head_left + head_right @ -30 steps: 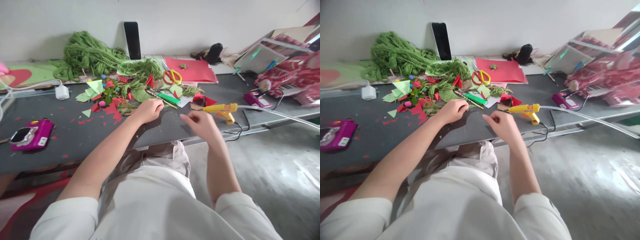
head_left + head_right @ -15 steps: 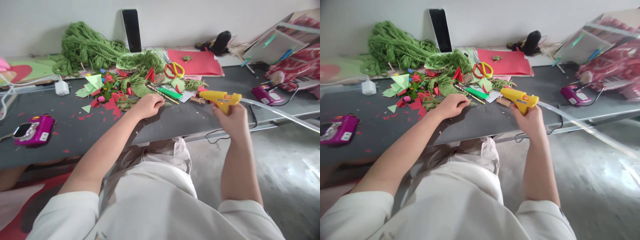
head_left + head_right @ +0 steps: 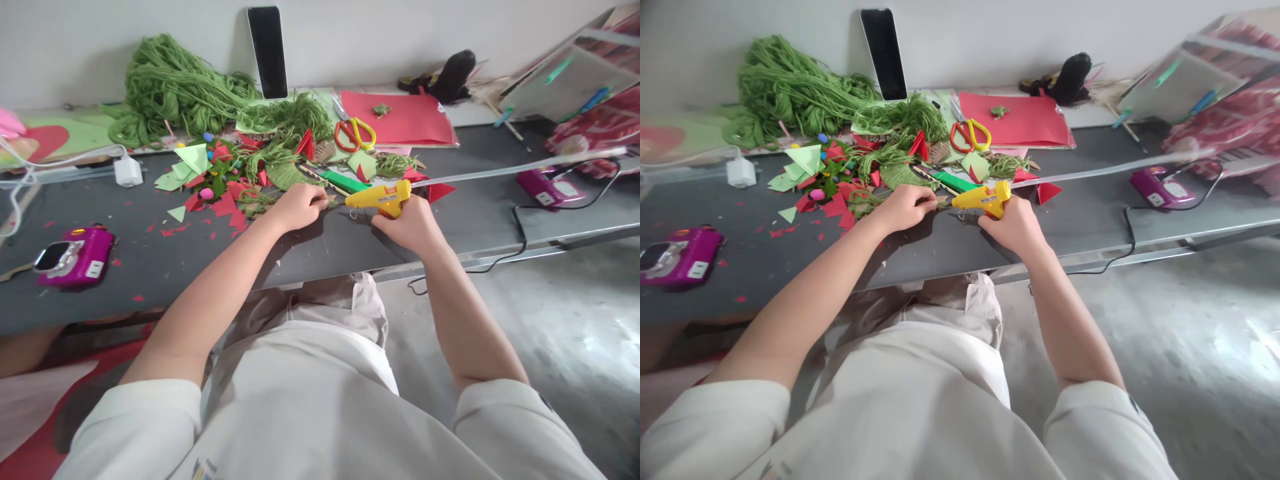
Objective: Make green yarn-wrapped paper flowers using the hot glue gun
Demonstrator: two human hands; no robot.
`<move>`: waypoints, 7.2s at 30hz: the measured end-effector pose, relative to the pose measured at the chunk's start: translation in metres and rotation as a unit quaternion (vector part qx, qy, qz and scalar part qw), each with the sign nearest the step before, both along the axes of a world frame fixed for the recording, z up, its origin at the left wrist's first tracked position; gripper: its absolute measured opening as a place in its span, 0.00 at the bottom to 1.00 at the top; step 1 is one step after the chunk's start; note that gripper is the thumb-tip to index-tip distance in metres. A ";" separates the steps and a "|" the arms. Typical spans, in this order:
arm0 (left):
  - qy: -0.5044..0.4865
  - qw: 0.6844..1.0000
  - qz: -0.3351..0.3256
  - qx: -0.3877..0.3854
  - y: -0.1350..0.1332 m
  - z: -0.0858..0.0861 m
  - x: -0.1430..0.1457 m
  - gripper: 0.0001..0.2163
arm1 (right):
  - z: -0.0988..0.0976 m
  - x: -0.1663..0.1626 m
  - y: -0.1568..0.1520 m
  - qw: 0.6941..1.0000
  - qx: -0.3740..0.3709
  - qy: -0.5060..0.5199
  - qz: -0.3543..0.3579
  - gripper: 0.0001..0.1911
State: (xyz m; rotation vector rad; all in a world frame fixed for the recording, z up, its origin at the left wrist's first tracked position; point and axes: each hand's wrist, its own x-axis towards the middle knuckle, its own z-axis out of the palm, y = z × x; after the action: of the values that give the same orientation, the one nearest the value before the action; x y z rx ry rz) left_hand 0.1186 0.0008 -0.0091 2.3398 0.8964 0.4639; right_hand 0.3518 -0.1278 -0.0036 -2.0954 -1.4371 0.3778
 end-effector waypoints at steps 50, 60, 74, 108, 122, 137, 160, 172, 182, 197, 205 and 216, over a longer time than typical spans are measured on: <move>0.025 0.999 -0.019 0.014 0.002 0.001 0.002 0.06 | 0.007 0.001 0.010 0.995 -0.034 -0.076 0.060 0.07; 0.000 1.000 0.002 0.009 0.002 0.001 0.000 0.07 | 0.009 0.001 0.008 0.994 -0.038 -0.090 0.049 0.07; -0.130 0.991 0.023 -0.004 0.005 0.019 -0.023 0.10 | 0.010 0.068 -0.051 0.997 0.055 -0.011 -0.045 0.25; -0.243 0.962 0.011 -0.122 0.010 0.027 -0.037 0.10 | -0.011 0.110 -0.020 0.994 0.020 -0.028 0.100 0.26; -0.310 0.940 0.021 -0.138 0.008 0.039 -0.041 0.09 | 0.002 -0.005 -0.043 0.972 0.156 0.052 0.166 0.11; -0.315 0.937 0.121 -0.093 0.024 0.019 -0.108 0.11 | 0.020 -0.119 0.136 0.879 0.058 0.384 0.276 0.12; -0.329 0.933 0.112 -0.093 0.008 0.028 -0.092 0.13 | 0.018 -0.145 0.115 0.852 0.169 0.432 0.244 0.24; -0.322 0.931 0.079 -0.150 0.007 0.032 -0.095 0.13 | 0.013 -0.142 0.119 0.790 0.112 0.538 0.272 0.25; -0.322 0.924 0.075 -0.194 0.005 0.029 -0.094 0.14 | 0.016 -0.141 0.118 0.760 0.099 0.564 0.307 0.21; -0.281 0.935 0.073 -0.203 0.006 0.031 -0.095 0.16 | 0.013 -0.122 0.132 0.783 0.165 0.526 0.287 0.23; -0.305 0.913 0.080 -0.259 0.019 0.032 -0.120 0.17 | 0.020 -0.077 0.150 0.767 0.292 0.540 0.185 0.27; -0.382 0.862 0.226 -0.245 0.029 0.042 -0.164 0.16 | 0.019 -0.049 0.156 0.763 0.314 0.551 0.123 0.23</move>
State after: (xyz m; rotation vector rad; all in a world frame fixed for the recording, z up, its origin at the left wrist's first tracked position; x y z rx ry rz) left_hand -0.0452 0.0293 0.0330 1.2804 0.9908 1.1072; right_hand 0.3024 0.0283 0.0152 -0.7998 -0.8661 0.8885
